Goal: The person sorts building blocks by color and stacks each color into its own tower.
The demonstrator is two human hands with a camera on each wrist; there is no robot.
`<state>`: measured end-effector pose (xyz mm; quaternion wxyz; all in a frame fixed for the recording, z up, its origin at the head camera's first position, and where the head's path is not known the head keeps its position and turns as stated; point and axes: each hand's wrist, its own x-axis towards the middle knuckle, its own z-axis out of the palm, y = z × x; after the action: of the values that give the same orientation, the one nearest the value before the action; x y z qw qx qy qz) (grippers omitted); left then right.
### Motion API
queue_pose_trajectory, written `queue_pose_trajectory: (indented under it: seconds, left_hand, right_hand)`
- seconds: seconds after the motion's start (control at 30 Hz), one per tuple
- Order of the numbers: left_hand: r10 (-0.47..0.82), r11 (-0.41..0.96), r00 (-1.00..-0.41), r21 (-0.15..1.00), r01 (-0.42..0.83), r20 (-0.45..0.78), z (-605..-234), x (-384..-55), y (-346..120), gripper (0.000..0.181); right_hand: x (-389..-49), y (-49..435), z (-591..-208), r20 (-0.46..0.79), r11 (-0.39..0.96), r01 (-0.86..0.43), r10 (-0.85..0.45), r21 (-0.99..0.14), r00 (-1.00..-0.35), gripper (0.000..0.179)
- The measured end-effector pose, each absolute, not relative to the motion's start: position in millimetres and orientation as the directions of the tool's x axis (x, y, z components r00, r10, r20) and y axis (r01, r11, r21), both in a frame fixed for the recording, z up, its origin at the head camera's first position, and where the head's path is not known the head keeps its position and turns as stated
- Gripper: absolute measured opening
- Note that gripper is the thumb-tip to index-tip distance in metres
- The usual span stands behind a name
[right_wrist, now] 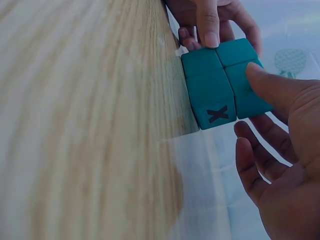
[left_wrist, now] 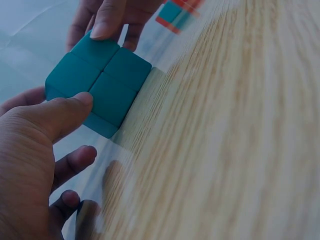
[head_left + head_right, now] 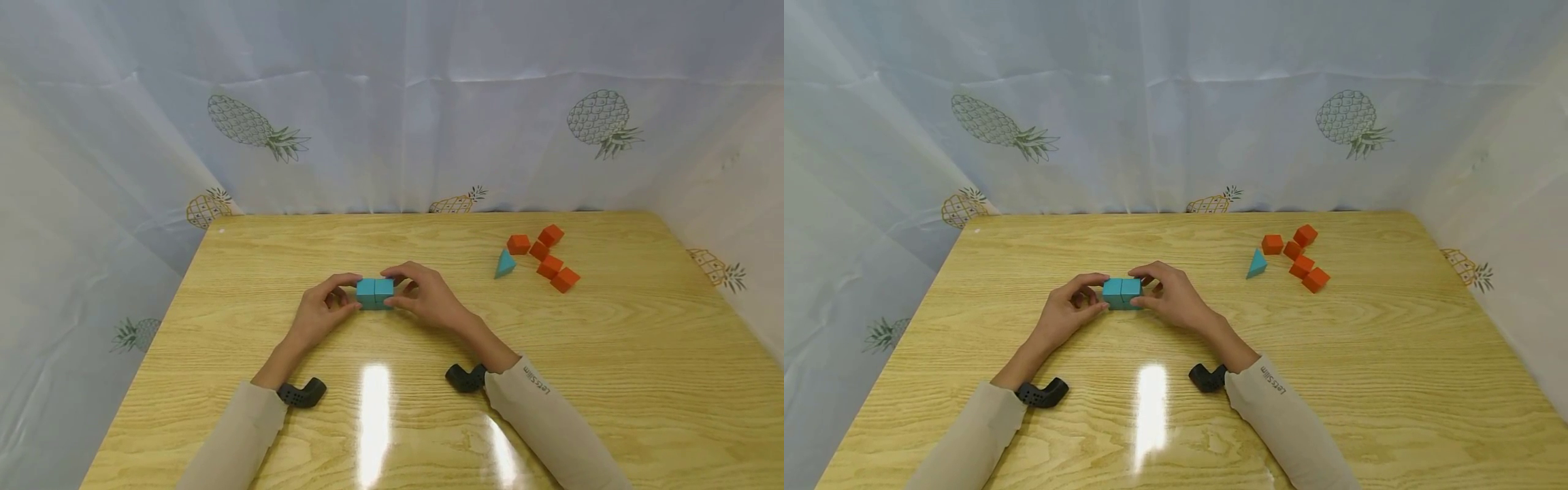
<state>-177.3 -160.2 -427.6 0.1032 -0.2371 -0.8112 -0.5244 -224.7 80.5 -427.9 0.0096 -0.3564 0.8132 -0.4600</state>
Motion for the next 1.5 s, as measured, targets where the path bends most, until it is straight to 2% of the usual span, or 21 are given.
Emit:
queue_pose_trajectory:
  seconds: [0.2, 0.37, 0.7, 0.93, 1.23, 1.5]
  left_hand:
    - [0.276, 0.334, -0.877, 0.816, 0.471, 0.393, -451.0, -189.1, -164.6, 0.044]
    - [0.277, 0.327, -0.875, 0.818, 0.474, 0.397, -460.6, -192.5, -167.0, 0.046]
    - [0.263, 0.328, -0.876, 0.816, 0.475, 0.404, -461.8, -191.6, -166.4, 0.046]
    - [0.268, 0.326, -0.883, 0.826, 0.460, 0.386, -460.8, -191.4, -168.8, 0.046]
    - [0.263, 0.333, -0.881, 0.821, 0.465, 0.393, -457.7, -190.8, -167.6, 0.047]
    - [0.259, 0.332, -0.885, 0.825, 0.457, 0.386, -455.9, -189.8, -166.5, 0.047]
  right_hand:
    - [-227.7, 90.3, -427.6, 0.335, 0.318, -0.574, -0.565, -0.754, -0.754, 0.048]
    - [-228.6, 98.5, -426.2, 0.339, 0.357, -0.544, -0.497, -0.759, -0.799, 0.043]
    - [-228.6, 121.1, -424.8, 0.351, 0.412, -0.446, -0.286, -0.795, -0.891, 0.034]
    - [-227.1, 142.6, -427.2, 0.318, 0.418, -0.337, -0.115, -0.844, -0.941, 0.035]
    - [-227.7, 167.9, -434.9, 0.340, 0.413, -0.269, 0.108, -0.870, -0.934, 0.033]
    - [-224.7, 188.9, -438.3, 0.279, 0.444, -0.170, 0.191, -0.880, -0.941, 0.038]
